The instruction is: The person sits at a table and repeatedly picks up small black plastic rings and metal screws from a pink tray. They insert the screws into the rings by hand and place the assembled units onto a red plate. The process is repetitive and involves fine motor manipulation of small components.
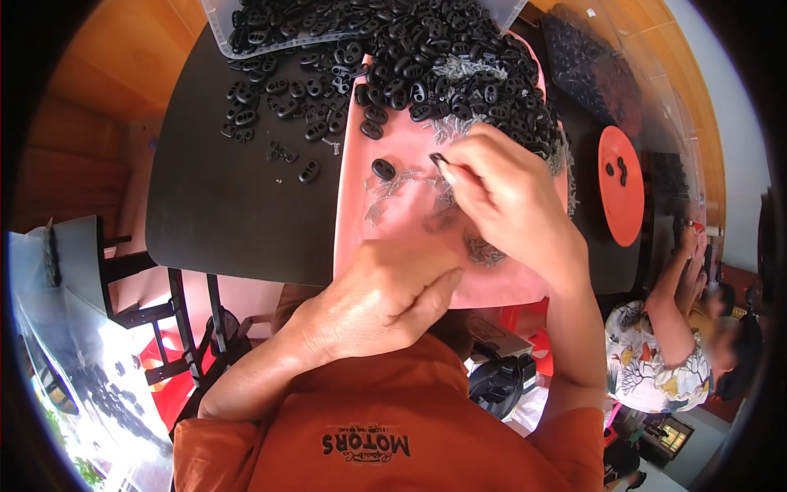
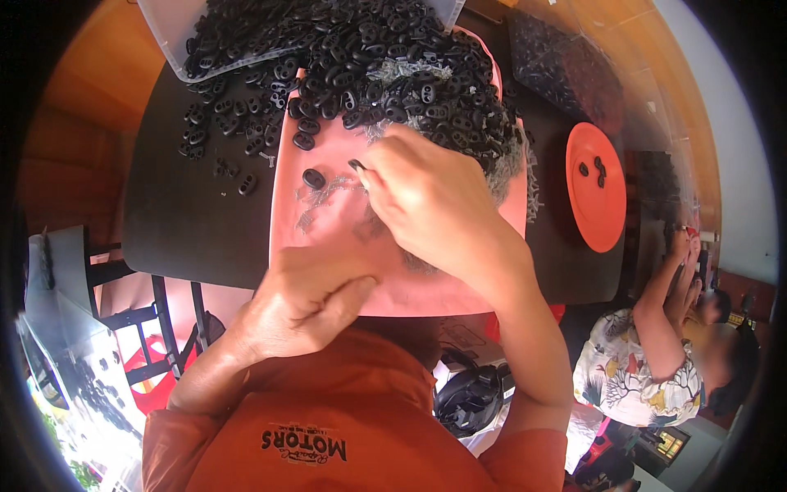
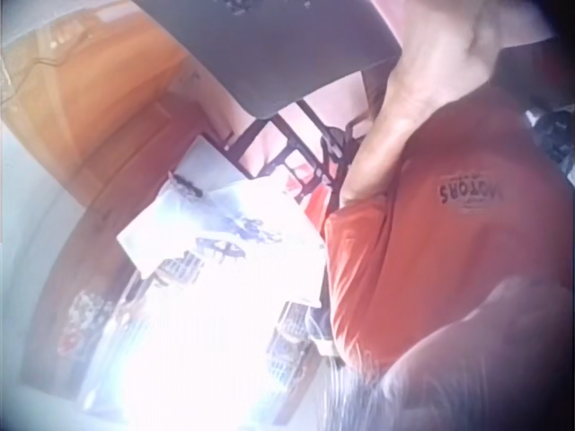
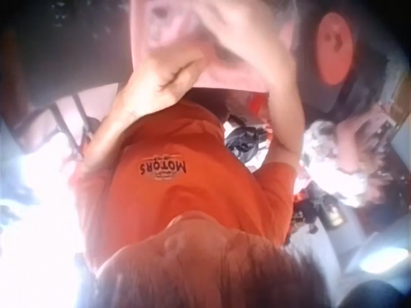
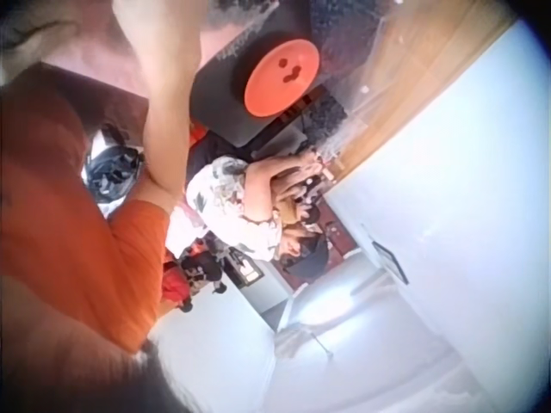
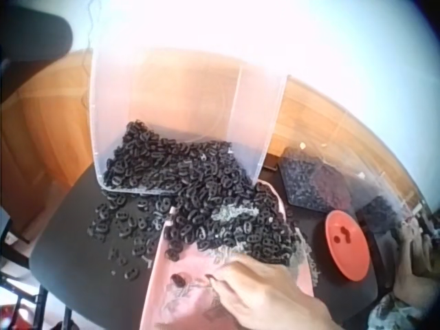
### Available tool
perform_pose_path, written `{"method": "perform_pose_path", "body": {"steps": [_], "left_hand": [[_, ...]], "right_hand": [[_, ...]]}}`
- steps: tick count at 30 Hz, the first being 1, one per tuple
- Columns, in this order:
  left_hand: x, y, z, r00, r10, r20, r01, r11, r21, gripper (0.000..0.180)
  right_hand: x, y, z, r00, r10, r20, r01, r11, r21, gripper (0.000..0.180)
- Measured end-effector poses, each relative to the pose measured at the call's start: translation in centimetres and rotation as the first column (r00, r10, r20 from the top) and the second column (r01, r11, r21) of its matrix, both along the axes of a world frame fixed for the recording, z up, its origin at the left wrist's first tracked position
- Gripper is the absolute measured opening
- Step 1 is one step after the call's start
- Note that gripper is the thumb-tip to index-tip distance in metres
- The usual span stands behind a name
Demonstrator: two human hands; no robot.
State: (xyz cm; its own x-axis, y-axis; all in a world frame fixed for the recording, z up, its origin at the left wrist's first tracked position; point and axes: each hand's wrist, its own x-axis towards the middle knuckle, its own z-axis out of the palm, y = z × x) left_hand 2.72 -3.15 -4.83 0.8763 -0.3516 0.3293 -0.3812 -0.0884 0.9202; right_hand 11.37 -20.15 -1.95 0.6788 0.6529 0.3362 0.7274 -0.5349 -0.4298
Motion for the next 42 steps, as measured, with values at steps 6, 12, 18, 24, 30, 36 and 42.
{"method": "perform_pose_path", "body": {"steps": [6, 12, 18, 24, 30, 36, 42], "left_hand": [[0.2, 0.3, 2.2, 0.987, 0.067, -0.147, -0.067, 0.998, 0.0, 0.009], [-0.4, 0.1, 2.1, 1.0, -0.025, -0.015, 0.026, 0.998, 0.064, 0.01], [-2.1, 0.2, 1.2, 0.999, -0.043, 0.007, 0.042, 0.995, 0.087, 0.014], [-2.2, 0.3, 0.9, 0.999, 0.043, 0.0, -0.043, 0.999, 0.019, 0.008], [-1.4, 1.5, 0.7, 0.995, 0.027, -0.099, -0.022, 0.999, 0.047, 0.004], [-1.2, 0.9, 0.5, 0.986, 0.022, -0.167, -0.031, 0.998, -0.048, 0.005], [-0.8, 1.2, 0.1, 0.991, -0.001, -0.136, -0.007, 0.998, -0.06, 0.005]], "right_hand": [[-3.7, -2.1, 2.9, 0.903, 0.097, -0.418, 0.012, 0.968, 0.249, 0.012], [-5.8, -2.1, 3.5, 0.909, 0.12, -0.398, -0.032, 0.975, 0.221, 0.012], [-8.1, -1.9, 2.3, 0.94, 0.088, -0.33, -0.041, 0.988, 0.148, 0.013], [-8.5, -1.3, 0.8, 0.99, 0.057, -0.131, -0.041, 0.992, 0.123, 0.013], [-2.3, -1.4, 0.6, 0.997, -0.058, 0.051, 0.06, 0.998, -0.028, 0.012], [0.6, -1.9, 0.0, 0.987, -0.081, 0.14, 0.115, 0.96, -0.254, 0.008], [-0.6, -0.4, -0.1, 0.996, -0.01, 0.094, 0.024, 0.989, -0.149, 0.012]]}}
